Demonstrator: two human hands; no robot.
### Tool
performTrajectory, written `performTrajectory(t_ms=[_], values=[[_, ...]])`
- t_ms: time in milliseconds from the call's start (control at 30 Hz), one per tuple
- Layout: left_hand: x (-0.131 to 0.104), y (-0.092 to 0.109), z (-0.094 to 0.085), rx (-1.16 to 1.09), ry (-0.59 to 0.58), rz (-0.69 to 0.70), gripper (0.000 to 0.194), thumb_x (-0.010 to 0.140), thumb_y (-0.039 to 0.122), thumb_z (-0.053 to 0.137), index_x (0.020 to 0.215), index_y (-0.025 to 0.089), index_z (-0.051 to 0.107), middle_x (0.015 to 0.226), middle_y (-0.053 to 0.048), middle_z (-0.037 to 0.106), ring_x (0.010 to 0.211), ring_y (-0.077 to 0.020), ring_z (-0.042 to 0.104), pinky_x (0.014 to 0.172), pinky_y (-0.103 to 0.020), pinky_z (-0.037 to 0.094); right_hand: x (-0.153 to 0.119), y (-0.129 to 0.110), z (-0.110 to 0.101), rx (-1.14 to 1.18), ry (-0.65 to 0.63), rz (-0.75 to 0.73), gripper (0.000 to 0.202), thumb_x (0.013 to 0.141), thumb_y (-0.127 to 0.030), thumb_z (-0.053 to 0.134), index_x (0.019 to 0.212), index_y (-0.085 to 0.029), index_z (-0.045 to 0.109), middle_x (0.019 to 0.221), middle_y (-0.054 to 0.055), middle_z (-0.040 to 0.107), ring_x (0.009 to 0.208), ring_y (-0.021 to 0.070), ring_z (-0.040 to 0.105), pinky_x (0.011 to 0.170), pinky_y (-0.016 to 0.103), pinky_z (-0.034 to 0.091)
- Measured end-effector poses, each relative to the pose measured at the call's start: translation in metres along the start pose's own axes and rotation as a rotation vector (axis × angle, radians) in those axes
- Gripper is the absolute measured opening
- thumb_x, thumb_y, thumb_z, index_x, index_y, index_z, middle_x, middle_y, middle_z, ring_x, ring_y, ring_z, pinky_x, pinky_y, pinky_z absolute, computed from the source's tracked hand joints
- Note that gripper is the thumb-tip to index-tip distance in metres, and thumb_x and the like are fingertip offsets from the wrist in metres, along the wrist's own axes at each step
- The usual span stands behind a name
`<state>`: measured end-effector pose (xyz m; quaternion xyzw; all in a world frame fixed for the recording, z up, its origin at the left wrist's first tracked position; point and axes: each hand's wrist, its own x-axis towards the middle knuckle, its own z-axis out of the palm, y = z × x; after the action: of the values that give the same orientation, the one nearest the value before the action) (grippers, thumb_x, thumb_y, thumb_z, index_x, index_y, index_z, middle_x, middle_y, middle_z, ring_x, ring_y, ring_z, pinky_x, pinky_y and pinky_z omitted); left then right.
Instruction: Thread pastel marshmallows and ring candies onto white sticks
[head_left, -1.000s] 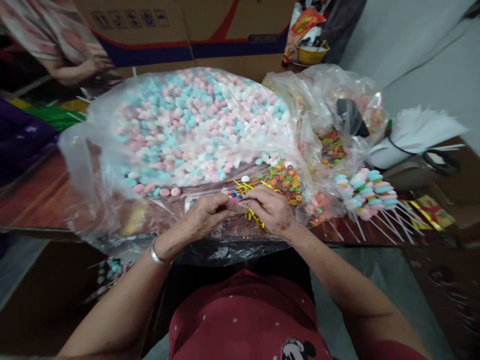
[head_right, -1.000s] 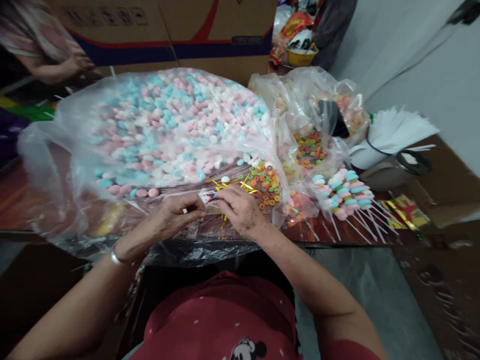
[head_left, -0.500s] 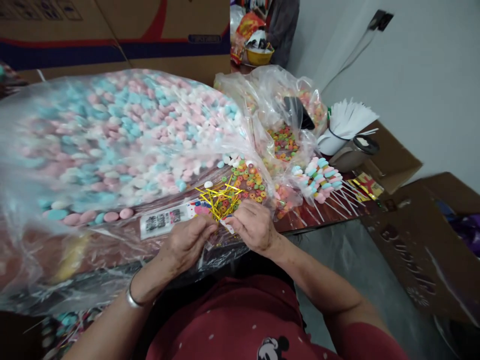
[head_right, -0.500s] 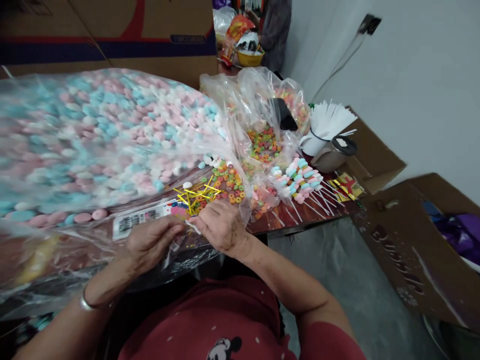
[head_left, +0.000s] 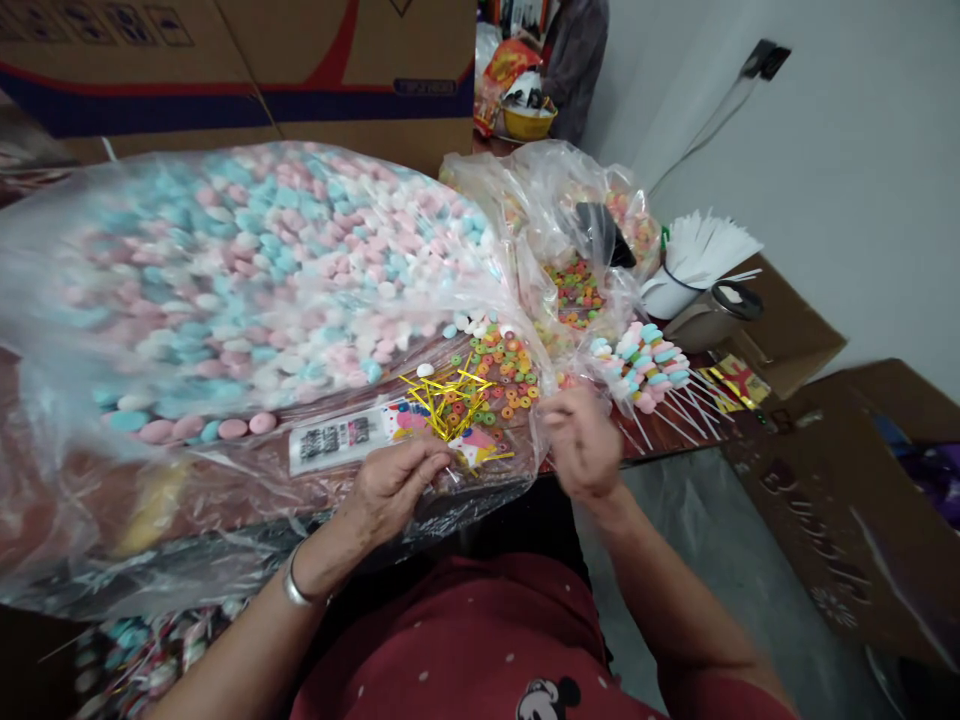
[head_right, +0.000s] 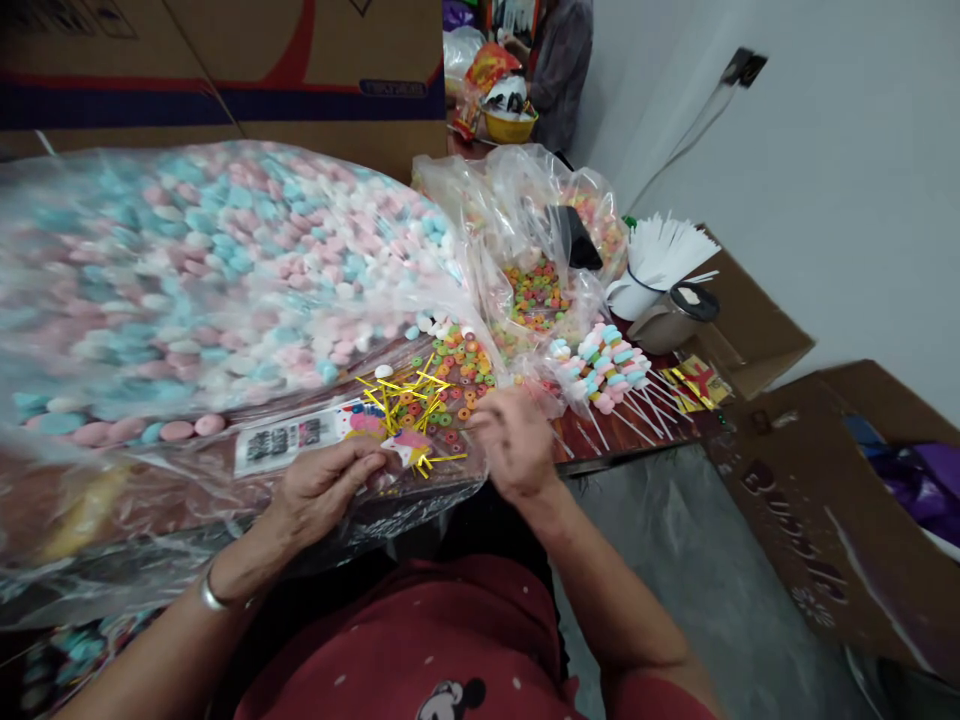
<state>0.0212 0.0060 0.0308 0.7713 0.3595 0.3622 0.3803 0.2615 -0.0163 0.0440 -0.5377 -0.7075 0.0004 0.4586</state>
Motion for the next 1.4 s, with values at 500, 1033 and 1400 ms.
performTrajectory(t_ms=[500, 1033, 1400], values=[[-0.004, -0.012, 0.0, -0.004, 0.085, 0.133, 0.019, 0.091, 0.028, 0.056, 0.088, 0.017, 0.071, 0.077, -0.005, 0.073, 0.067, -0.0128, 0.065, 0.066, -0.022, 0.051, -0.055, 0.123, -0.071, -0.728, -0.056, 0.294, 0.037, 0.091, -0.032, 0.033, 0.09, -0.018, 0.067, 0.081, 0.015, 0.064, 0.079, 0.0235, 0.056, 0.07, 0.034, 0.042], [-0.016, -0.013, -0.029, -0.121, -0.054, -0.319, 0.029, 0.088, 0.037, 0.056, 0.075, 0.014, 0.067, 0.066, -0.001, 0.064, 0.059, -0.0099, 0.052, 0.054, -0.019, 0.041, -0.003, 0.02, -0.065, -0.143, -0.192, -0.367, 0.022, 0.085, -0.008, 0.056, 0.103, -0.019, 0.063, 0.084, 0.007, 0.065, 0.073, 0.0182, 0.057, 0.069, 0.035, 0.048], [-0.015, -0.015, -0.043, -0.165, -0.192, -0.312, 0.032, 0.091, 0.038, 0.051, 0.077, 0.014, 0.066, 0.071, -0.003, 0.066, 0.062, -0.0106, 0.053, 0.059, -0.021, 0.043, 0.009, 0.024, -0.051, -0.104, -0.27, -0.452, 0.025, 0.088, -0.008, 0.052, 0.11, -0.02, 0.058, 0.084, 0.006, 0.062, 0.075, 0.0193, 0.058, 0.067, 0.036, 0.047]])
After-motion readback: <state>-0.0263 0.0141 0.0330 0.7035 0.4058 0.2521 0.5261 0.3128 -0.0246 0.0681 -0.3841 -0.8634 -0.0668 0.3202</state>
